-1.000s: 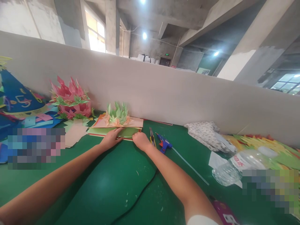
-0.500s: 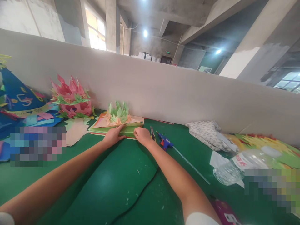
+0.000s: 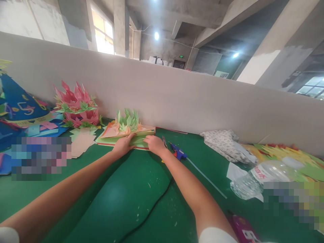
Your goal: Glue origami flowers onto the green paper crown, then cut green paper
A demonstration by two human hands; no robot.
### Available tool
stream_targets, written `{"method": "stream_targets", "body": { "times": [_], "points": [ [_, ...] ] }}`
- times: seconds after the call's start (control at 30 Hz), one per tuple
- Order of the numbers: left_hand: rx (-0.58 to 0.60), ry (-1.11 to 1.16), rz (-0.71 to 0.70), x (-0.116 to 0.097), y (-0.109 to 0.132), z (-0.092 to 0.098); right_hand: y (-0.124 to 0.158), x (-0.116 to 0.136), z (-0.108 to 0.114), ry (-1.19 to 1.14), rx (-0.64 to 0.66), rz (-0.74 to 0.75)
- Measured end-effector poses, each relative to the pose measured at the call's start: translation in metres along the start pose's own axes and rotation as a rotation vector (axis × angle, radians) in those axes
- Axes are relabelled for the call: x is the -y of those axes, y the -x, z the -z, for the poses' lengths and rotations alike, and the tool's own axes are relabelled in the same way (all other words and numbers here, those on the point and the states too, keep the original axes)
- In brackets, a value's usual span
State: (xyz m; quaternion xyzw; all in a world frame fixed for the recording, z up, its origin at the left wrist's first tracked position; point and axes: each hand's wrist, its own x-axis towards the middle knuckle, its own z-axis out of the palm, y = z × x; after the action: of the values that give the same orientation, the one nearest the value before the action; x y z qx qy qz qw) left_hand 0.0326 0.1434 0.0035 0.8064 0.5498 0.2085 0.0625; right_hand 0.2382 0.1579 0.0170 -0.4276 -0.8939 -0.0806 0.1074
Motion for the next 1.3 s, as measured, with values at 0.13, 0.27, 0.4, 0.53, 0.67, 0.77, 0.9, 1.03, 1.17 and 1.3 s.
{"method": "stream_targets", "body": {
  "times": [0.13,0.27,0.4,0.53,0.67,0.77,0.9,1.03,1.17,1.3],
  "points": [
    [-0.002,-0.008,0.004,0.000,0.000,-0.001,0.003,0.002,-0.001,0.062,0.024,0.071],
    [-0.003,-0.015,0.001,0.000,0.000,-0.001,0.002,0.002,0.001,0.122,0.067,0.140],
    [-0.001,-0.020,-0.003,-0.001,0.001,0.000,0.001,0.002,0.003,0.173,0.087,0.175],
    [0.003,-0.022,0.005,-0.001,0.001,0.000,0.002,0.005,-0.001,0.210,0.094,0.173],
    [0.004,-0.023,0.004,-0.002,0.001,0.000,-0.001,0.007,-0.006,0.226,0.086,0.149],
    [-0.001,-0.025,-0.012,-0.003,0.001,0.001,-0.006,0.007,-0.006,0.222,0.060,0.114],
    [-0.014,-0.022,-0.036,-0.005,0.002,0.001,-0.011,0.006,0.000,0.194,0.019,0.056],
    [-0.025,-0.010,-0.052,-0.006,0.001,-0.001,-0.010,0.006,0.007,0.148,-0.012,0.013],
    [-0.029,-0.020,-0.052,-0.004,0.000,-0.002,-0.008,0.006,0.009,0.106,-0.047,-0.032],
    [-0.012,-0.047,-0.064,0.000,-0.003,-0.003,-0.006,0.006,0.011,0.084,-0.074,-0.049]
  ]
}}
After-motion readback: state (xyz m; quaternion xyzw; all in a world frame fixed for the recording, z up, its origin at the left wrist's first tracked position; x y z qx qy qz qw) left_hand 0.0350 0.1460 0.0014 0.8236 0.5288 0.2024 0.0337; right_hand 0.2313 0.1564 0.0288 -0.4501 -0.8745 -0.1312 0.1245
